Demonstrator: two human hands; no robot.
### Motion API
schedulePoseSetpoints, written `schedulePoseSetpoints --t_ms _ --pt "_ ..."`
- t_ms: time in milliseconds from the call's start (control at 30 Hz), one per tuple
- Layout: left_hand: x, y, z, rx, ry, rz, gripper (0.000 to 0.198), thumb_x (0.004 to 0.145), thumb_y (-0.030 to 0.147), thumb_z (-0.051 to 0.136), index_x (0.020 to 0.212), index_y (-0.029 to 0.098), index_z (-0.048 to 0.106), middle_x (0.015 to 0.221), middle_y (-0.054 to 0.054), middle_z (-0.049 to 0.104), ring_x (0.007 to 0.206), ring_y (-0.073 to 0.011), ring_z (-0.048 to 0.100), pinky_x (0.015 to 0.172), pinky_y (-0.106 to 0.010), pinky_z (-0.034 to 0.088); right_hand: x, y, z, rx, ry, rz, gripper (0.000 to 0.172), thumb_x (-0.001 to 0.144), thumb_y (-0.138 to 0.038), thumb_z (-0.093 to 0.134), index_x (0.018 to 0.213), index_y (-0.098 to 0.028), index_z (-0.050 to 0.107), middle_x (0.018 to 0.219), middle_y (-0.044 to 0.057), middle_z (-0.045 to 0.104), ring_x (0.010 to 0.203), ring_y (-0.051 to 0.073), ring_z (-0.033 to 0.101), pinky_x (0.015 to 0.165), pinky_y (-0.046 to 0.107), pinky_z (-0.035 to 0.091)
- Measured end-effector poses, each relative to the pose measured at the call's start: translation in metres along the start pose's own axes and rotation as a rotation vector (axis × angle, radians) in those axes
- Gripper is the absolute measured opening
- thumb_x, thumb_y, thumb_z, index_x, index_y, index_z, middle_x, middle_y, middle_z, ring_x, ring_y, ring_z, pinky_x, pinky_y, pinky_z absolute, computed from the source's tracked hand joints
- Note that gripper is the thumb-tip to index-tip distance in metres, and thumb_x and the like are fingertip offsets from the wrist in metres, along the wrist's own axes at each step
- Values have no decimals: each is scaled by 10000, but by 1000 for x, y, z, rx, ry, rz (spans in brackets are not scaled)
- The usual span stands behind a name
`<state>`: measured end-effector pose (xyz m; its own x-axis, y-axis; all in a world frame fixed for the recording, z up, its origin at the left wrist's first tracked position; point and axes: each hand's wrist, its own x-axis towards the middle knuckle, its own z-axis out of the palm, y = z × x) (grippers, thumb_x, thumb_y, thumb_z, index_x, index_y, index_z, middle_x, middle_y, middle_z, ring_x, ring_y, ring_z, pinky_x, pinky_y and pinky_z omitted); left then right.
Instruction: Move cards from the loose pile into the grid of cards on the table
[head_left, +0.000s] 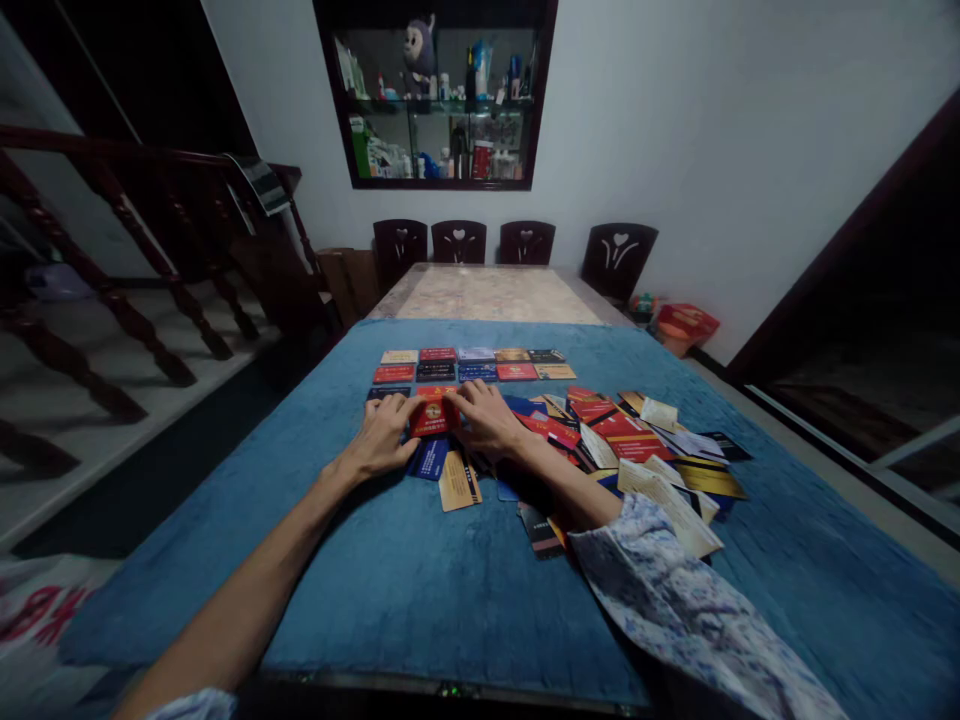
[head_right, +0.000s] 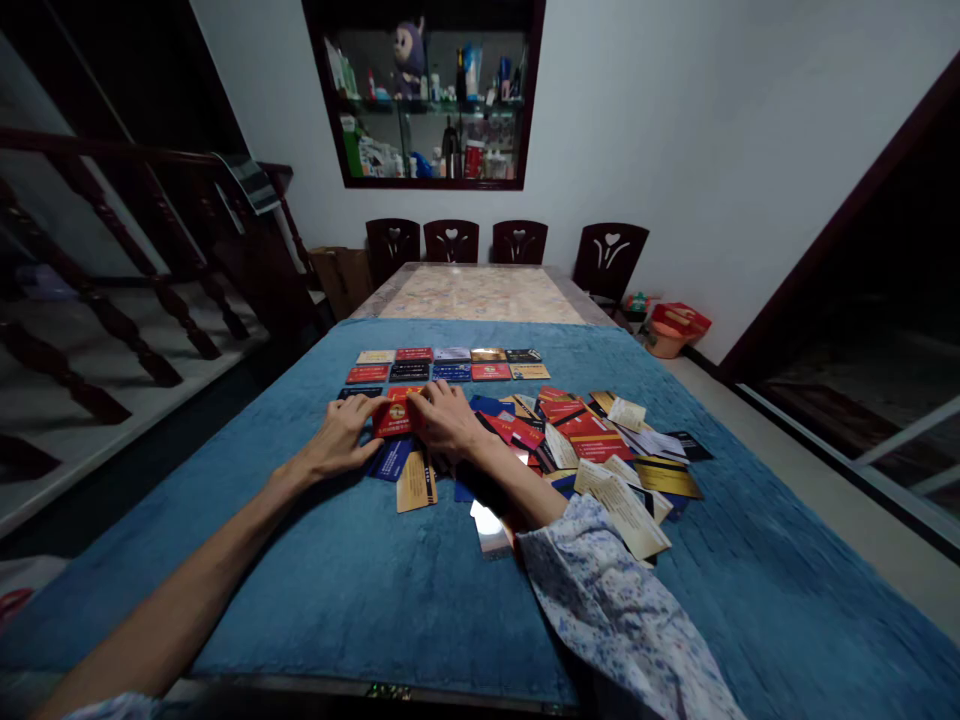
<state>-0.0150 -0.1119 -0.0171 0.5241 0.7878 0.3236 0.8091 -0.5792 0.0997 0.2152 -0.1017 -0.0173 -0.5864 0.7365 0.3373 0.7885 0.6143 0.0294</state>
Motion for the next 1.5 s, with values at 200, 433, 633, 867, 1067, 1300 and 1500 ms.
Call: schedulePoseSetpoints --t_ms 200,433,633,867,1067,1300,1500 --pt "1 -1 3 75 -23 14 525 836 260 562 1341 149 471 1203 -149 625 1103 -319 552 950 -486 389 -1 5 -3 -11 -22 -24 547 872 -323 574 1393 -165 519 1245 175 547 1116 313 409 856 415 385" --pt "7 5 5 94 -31 22 483 866 281 558 1324 139 495 1286 -164 621 1155 -328 542 953 -484 394 -3 14 -5 -17 -46 -11 559 841 -348 595 1370 -179 531 1291 168 527 1142 311 398 855 399 375" --pt "17 15 0 125 -12 38 480 862 282 579 1323 161 524 1313 -164 591 1186 -332 521 957 -493 386 -6 21 -15 -41 -72 -10 557 861 -343 583 1387 -174 515 1285 173 527 1145 312 404 880 410 372" --pt "34 27 -4 132 -20 67 505 862 301 597 1342 159 534 1306 -169 558 1211 -341 480 972 -506 370 -13 38 -27 -68 -123 26 605 859 -399 645 1396 -153 513 1323 191 513 1205 331 397 940 441 376" --pt "54 38 -1 96 -23 106 465 872 324 599 1316 191 557 1286 -153 567 1203 -332 465 992 -542 349 -20 57 -35 -80 -156 73 608 865 -399 664 1401 -154 518 1353 192 512 1233 335 404 964 459 388" --pt "83 51 9 91 -34 113 426 847 322 632 1248 181 595 1246 -147 586 1187 -324 464 979 -527 356 -29 80 -40 -86 -184 121 565 887 -393 639 1398 -178 528 1355 183 531 1268 340 377 968 469 406" --pt "107 64 14 77 -83 108 382 878 318 575 1232 181 614 1250 -154 587 1189 -334 462 955 -526 374 -32 101 -43 -93 -210 159 482 880 -352 643 1325 -178 580 1374 174 521 1238 330 406 929 438 432"
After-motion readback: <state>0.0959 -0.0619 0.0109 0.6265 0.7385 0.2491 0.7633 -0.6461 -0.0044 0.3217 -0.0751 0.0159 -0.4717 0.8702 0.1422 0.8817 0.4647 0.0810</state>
